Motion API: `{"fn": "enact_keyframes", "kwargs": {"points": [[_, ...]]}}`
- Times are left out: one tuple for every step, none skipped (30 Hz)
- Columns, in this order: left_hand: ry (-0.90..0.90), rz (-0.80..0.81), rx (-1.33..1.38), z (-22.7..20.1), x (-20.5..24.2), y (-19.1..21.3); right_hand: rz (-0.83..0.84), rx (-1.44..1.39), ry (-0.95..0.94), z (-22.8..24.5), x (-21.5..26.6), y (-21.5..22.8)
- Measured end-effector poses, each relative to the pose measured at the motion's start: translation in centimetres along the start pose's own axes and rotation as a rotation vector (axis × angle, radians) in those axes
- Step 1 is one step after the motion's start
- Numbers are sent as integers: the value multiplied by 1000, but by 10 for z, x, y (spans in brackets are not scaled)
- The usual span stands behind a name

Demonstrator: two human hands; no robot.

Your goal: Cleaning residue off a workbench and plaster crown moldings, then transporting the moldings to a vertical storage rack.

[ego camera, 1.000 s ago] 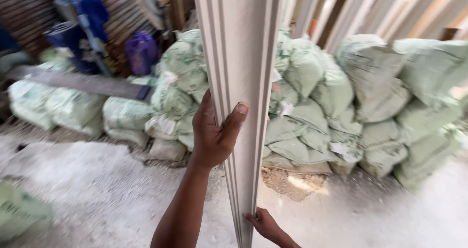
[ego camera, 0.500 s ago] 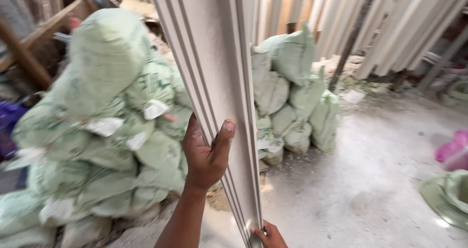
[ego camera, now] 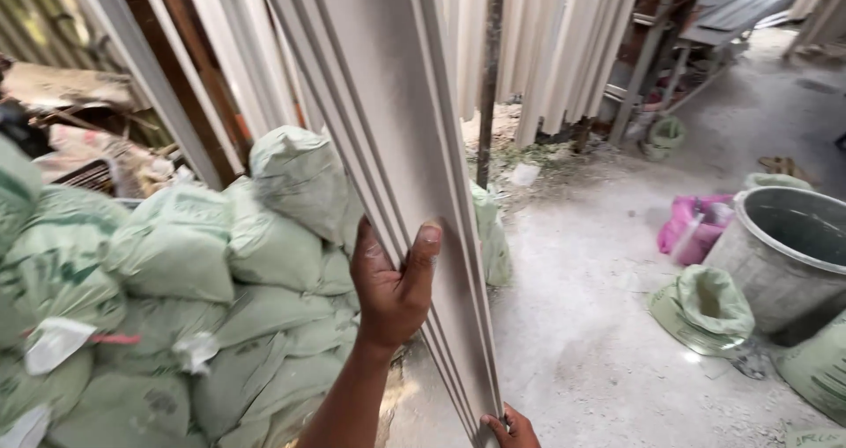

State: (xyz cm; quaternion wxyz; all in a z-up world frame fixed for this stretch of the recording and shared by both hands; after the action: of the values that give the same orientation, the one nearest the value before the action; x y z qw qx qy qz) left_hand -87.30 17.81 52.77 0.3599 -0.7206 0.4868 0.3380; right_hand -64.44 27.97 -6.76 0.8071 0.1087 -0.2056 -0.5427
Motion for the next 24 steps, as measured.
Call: {"fn": "enact_keyframes", "kwargs": {"points": [[-22,21,9,11,-7,-11,-33,10,-35,-5,-8,13],[-21,32,22,24,-12,-21,-49,3,-39,-10,-22,23],[-12,35,32,37,-15,-30,-101,42,-62,-19,-32,37],[-3,37,42,52,-19,-39,-152,80,-85,-28,-42,51],[4,43,57,64,-22,-45,-166,79,-96,-20,-44,62],[32,47,71,78,-27,-51,-170,34,-85,-10,-48,73],[60,49,81,93,-30,-56,-171,-10,-73,0,-53,81],[66,54,94,112,-32,-58,-182,-10,-82,-15,-67,82],[25,66,149,129,-37,-61,-212,-112,-6,-21,-86,89],[-17,77,205,145,-44,-64,-242,-213,72,-25,-105,96],[-19,79,217,158,-50,-65,-253,-209,72,-25,-119,104],[-16,81,227,171,-57,-67,-218,-148,-1,-30,-135,108],[-13,85,229,184,-67,-66,-176,-92,-72,-33,-153,105],[-16,88,232,201,-77,-67,-180,-94,-70,-29,-168,116],[-32,98,316,215,-85,-67,-130,-37,-45,-23,-184,118],[-47,107,401,229,-92,-67,-80,21,-19,-19,-198,120],[-40,113,401,239,-99,-66,-81,14,-24,-14,-209,123],[-35,79,352,250,-106,-63,-119,13,-63,-12,-218,130],[-34,46,305,260,-113,-60,-160,13,-98,-10,-230,140],[-32,53,307,266,-122,-63,-164,7,-100,4,-241,147],[-32,26,267,272,-127,-63,-162,60,-157,11,-246,154],[-32,0,226,277,-132,-64,-159,114,-215,17,-252,161],[-29,-2,227,285,-136,-67,-158,115,-218,26,-261,172],[-19,-34,180,294,-140,-68,-129,129,-245,33,-269,181]]}}
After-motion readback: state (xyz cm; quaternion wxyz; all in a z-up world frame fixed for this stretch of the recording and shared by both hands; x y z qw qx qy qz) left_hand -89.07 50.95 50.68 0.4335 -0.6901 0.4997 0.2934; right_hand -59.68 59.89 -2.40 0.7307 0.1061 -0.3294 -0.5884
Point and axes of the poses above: each hand's wrist, its own x-axis away from the middle knuckle, its own y-axis out of the back of the hand, z = x × y, the point moved 10 cm from there along -x, towards the middle knuckle, and after that the axes turned 6 degrees about x, right-handed, at the moved point
